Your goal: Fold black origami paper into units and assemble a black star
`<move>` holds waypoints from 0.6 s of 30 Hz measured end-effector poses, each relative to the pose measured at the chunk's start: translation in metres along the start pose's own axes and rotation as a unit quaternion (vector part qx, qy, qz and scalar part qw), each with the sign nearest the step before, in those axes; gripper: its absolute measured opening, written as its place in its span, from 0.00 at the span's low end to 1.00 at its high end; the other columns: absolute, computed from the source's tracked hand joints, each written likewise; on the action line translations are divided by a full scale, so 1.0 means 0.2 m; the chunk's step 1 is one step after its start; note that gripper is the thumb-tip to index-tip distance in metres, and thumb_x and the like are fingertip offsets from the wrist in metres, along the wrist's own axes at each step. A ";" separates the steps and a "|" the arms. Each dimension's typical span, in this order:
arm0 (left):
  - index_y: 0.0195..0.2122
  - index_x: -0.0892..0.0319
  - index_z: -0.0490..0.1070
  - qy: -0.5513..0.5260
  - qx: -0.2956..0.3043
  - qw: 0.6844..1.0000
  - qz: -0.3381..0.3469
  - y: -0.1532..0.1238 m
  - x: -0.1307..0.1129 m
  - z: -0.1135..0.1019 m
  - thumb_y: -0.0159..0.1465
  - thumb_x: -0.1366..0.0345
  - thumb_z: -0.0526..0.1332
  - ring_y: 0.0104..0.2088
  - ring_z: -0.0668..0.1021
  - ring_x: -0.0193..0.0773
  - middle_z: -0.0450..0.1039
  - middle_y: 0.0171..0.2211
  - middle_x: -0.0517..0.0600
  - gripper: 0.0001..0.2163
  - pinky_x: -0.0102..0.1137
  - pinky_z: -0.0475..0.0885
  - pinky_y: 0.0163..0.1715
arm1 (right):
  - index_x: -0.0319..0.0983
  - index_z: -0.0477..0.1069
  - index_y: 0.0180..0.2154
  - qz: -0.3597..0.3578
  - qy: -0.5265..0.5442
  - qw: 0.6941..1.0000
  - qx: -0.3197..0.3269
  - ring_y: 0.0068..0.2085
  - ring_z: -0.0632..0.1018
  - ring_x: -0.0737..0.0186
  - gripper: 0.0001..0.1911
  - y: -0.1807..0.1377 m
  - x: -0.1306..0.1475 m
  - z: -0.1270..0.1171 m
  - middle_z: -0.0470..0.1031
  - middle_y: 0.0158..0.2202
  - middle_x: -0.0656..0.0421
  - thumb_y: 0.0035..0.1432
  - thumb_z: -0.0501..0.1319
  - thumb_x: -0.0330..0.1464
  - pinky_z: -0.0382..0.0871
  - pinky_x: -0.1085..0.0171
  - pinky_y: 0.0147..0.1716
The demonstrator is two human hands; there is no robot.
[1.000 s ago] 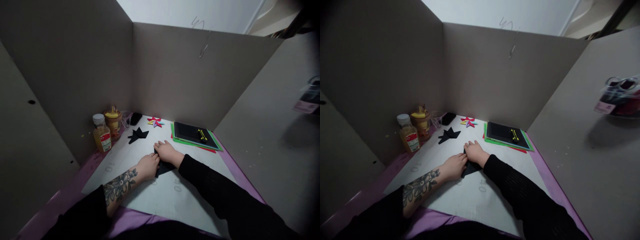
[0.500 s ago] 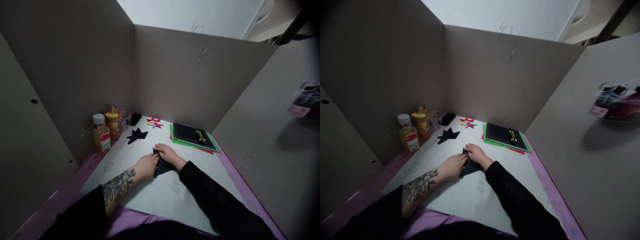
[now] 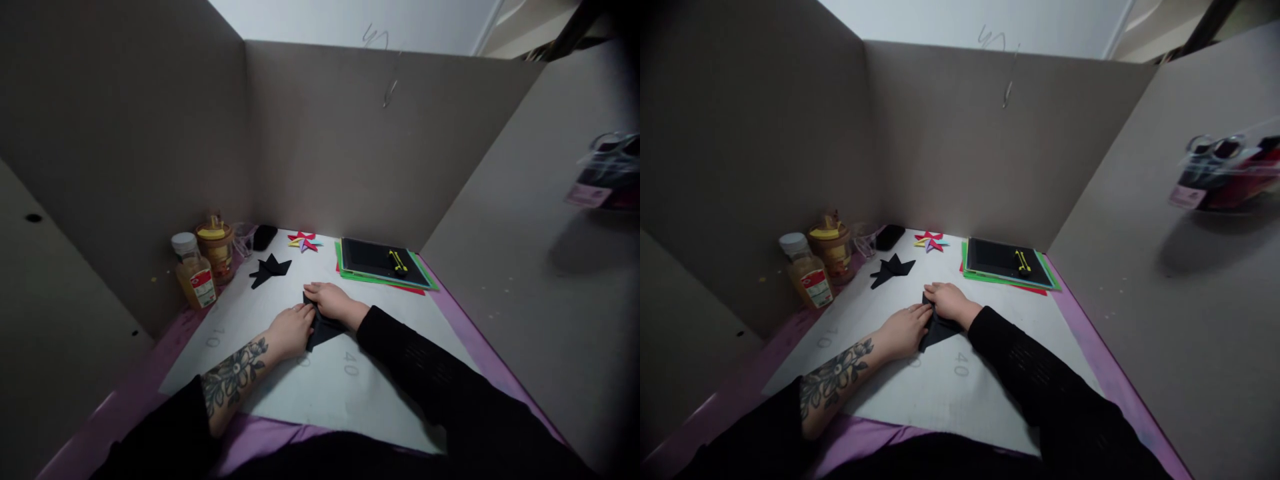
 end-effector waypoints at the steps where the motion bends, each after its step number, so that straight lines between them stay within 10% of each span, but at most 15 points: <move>1: 0.53 0.66 0.64 -0.001 0.001 1.000 -0.002 0.00 0.00 0.00 0.62 0.66 0.52 0.54 0.67 0.50 0.67 0.53 0.62 0.19 0.41 0.64 0.52 | 0.38 0.69 0.52 -0.001 0.003 1.000 -0.005 0.58 0.67 0.53 0.23 -0.02 0.00 0.00 0.66 0.58 0.52 0.53 0.56 0.26 0.60 0.58 0.56; 18: 0.44 0.62 0.68 -0.001 -0.005 0.997 -0.073 -0.02 0.05 -0.03 0.62 0.62 0.56 0.46 0.72 0.47 0.70 0.44 0.58 0.12 0.37 0.67 0.47 | 0.35 0.69 0.53 0.048 0.135 0.986 -0.090 0.60 0.65 0.55 0.28 -0.11 -0.09 0.05 0.67 0.57 0.51 0.50 0.50 0.19 0.59 0.53 0.59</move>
Point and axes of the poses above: each hand's wrist, its own y-axis towards the middle knuckle, its own z-axis out of the palm, x = y × z, the point moved 9 cm from there along y, towards the middle knuckle
